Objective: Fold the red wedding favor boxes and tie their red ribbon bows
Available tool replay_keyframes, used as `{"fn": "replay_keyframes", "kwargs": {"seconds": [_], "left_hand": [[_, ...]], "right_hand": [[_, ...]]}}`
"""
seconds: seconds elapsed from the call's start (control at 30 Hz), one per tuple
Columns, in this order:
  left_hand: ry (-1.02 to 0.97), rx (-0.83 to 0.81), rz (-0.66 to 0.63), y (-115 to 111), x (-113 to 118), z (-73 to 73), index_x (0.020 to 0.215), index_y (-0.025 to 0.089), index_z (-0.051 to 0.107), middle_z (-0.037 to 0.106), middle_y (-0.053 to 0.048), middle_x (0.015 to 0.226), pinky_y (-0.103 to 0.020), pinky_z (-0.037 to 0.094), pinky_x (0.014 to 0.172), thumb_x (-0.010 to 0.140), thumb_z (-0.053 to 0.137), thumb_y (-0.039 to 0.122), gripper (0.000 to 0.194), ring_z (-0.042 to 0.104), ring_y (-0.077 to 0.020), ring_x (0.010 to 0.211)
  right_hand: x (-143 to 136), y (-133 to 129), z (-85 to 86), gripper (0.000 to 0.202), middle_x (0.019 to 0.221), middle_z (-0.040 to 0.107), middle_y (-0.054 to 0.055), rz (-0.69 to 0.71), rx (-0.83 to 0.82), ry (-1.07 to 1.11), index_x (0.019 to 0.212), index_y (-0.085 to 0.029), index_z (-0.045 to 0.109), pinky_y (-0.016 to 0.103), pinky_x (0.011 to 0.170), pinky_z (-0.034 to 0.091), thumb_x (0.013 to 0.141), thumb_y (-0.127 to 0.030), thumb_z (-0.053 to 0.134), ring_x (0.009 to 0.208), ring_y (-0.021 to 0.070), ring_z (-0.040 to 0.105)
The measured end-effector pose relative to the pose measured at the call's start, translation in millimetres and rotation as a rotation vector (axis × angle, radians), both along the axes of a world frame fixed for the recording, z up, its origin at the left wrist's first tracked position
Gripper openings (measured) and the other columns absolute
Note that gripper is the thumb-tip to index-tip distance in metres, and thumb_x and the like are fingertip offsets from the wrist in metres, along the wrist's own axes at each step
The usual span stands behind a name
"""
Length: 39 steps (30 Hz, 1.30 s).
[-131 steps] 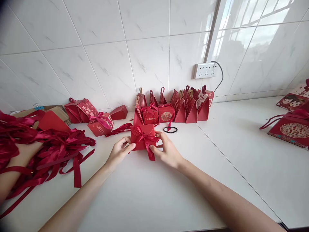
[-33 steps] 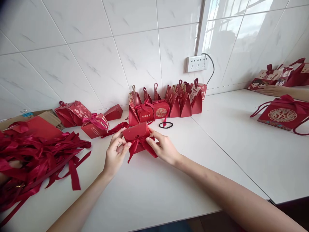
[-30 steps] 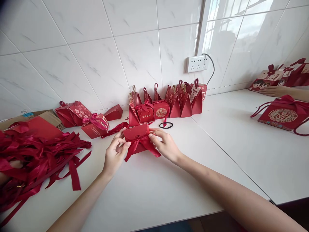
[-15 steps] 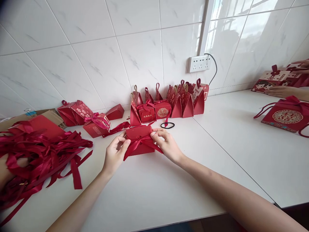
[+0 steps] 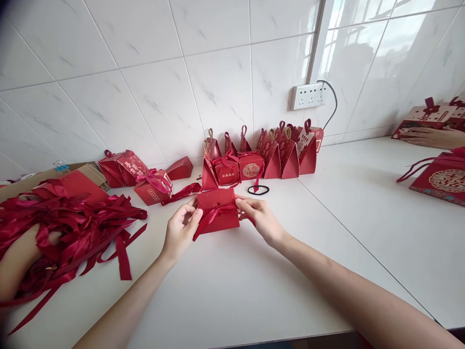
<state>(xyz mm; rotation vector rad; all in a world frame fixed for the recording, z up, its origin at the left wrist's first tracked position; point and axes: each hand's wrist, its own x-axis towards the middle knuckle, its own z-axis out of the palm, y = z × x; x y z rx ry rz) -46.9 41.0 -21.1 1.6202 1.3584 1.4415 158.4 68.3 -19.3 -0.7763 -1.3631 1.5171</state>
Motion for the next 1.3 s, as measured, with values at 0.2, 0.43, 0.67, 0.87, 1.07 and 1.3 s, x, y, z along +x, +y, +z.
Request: {"fn": "replay_keyframes", "kwargs": {"seconds": [0.2, 0.43, 0.67, 0.87, 1.07, 1.3], "left_hand": [[-0.051, 0.028, 0.008, 2, 0, -3.7, 0.067, 0.020, 0.047, 0.059, -0.014, 0.132, -0.024, 0.050, 0.060, 0.081, 0.060, 0.044, 0.031, 0.066, -0.0233, 0.103], [-0.061, 0.070, -0.021, -1, 4, -7.1, 0.069, 0.020, 0.047, 0.058, -0.017, 0.132, -0.027, 0.056, 0.070, 0.084, 0.057, 0.036, 0.024, 0.061, -0.0262, 0.117], [0.012, 0.114, -0.056, -1, -4, -2.4, 0.069, 0.022, 0.044, 0.060, -0.015, 0.129, -0.032, 0.060, 0.076, 0.081, 0.058, 0.029, 0.020, 0.052, -0.0261, 0.128], [0.120, 0.208, -0.047, 2, -15, -11.3, 0.077, 0.021, 0.049, 0.063, -0.014, 0.126, -0.031, 0.059, 0.079, 0.086, 0.050, 0.036, 0.018, 0.061, -0.0231, 0.117], [0.296, 0.330, 0.371, 19, -116, 33.7, 0.078, 0.021, 0.052, 0.067, -0.011, 0.108, -0.038, 0.053, 0.090, 0.087, 0.044, 0.028, 0.013, 0.063, -0.0217, 0.105], [0.507, 0.096, 1.107, -11, -280, 117.6, 0.110, 0.013, 0.055, 0.050, -0.012, 0.129, -0.050, 0.035, 0.108, 0.090, 0.053, 0.023, 0.022, 0.042, -0.0271, 0.129]], "right_hand": [[3, 1, -1.1, 0.038, 0.109, 0.069, 0.009, 0.019, -0.045, 0.010, 0.088, -0.018, 0.076, 0.035, 0.088, 0.047, 0.078, -0.054, 0.069, 0.091, 0.0213, 0.063], [10, 2, 0.0, 0.049, 0.115, 0.069, 0.008, -0.069, 0.032, -0.319, 0.090, -0.024, 0.075, 0.041, 0.093, 0.051, 0.075, -0.069, 0.060, 0.110, 0.0328, 0.061], [12, 8, -27.7, 0.059, 0.130, 0.059, 0.012, -0.252, 0.719, -0.734, 0.091, -0.022, 0.071, 0.041, 0.076, 0.060, 0.084, -0.072, 0.040, 0.104, 0.0329, 0.065], [13, 11, -39.8, 0.045, 0.133, 0.055, 0.012, -0.169, 0.847, -0.695, 0.114, -0.024, 0.062, 0.031, 0.069, 0.062, 0.089, -0.057, 0.047, 0.087, 0.0250, 0.071], [0, 3, -44.1, 0.032, 0.133, 0.053, 0.012, 0.053, 0.786, -0.751, 0.115, -0.023, 0.061, 0.028, 0.086, 0.058, 0.094, -0.040, 0.044, 0.107, 0.0236, 0.065], [-15, 9, -58.2, 0.033, 0.119, 0.062, 0.012, 0.061, 0.924, -0.767, 0.106, -0.026, 0.068, 0.024, 0.082, 0.059, 0.094, -0.038, 0.040, 0.098, 0.0217, 0.070]]}}
